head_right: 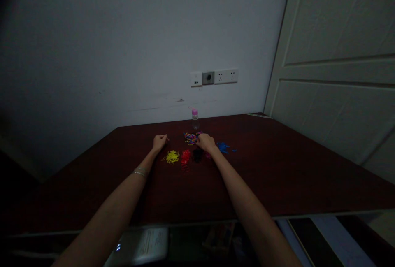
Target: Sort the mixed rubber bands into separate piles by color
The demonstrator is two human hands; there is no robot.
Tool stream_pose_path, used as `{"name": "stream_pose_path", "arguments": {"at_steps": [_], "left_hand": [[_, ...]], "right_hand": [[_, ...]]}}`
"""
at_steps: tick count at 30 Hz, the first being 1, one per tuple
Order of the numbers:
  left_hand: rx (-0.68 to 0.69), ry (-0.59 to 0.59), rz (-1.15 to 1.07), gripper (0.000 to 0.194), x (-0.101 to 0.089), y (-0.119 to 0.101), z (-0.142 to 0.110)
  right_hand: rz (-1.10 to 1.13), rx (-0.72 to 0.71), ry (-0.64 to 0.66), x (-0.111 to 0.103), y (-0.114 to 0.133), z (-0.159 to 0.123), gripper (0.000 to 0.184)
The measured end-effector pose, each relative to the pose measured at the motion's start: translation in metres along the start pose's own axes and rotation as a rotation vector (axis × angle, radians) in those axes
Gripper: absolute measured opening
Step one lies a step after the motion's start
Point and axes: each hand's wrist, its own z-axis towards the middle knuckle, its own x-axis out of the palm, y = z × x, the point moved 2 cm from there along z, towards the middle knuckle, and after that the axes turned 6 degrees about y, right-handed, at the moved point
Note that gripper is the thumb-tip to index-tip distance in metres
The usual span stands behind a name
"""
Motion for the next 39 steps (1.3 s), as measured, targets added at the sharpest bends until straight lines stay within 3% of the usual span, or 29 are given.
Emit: {"name": "stream_pose_path", "arguments": {"at_steps": [11,15,23,29,34,39], "left_hand": [[-0.012,-0.034,-0.041,0.035,-0.001,0.003,0.000],[-0.014,-0.040,-0.067,0.036,-0.002,0.005,-0.001],[0.007,-0.016,-0.070,0.037,-0.002,-0.002,-0.009],[-0.062,-0.056,-0.061,0.034,-0.003,-0.007,-0.011],[-0.064,-0.052,-0.045,0.034,-0.002,-0.010,-0.013],[-0.067,-0.052,-0.032,0.034,-0.001,-0.014,-0.016]], "right_hand": [[0.310,0.011,-0.083,-0.007,-0.021,0.004,0.013],[0.562,-0.037,-0.139,-0.004,-0.024,0.009,0.014],[1.135,-0.139,-0.467,-0.019,-0.014,0.007,0.030],[1.517,-0.094,-0.490,-0.028,-0.008,0.000,0.041],[1.613,-0.089,-0.472,-0.035,-0.004,-0.009,0.040],[1.563,-0.066,-0.479,-0.035,-0.008,-0.008,0.040]]}}
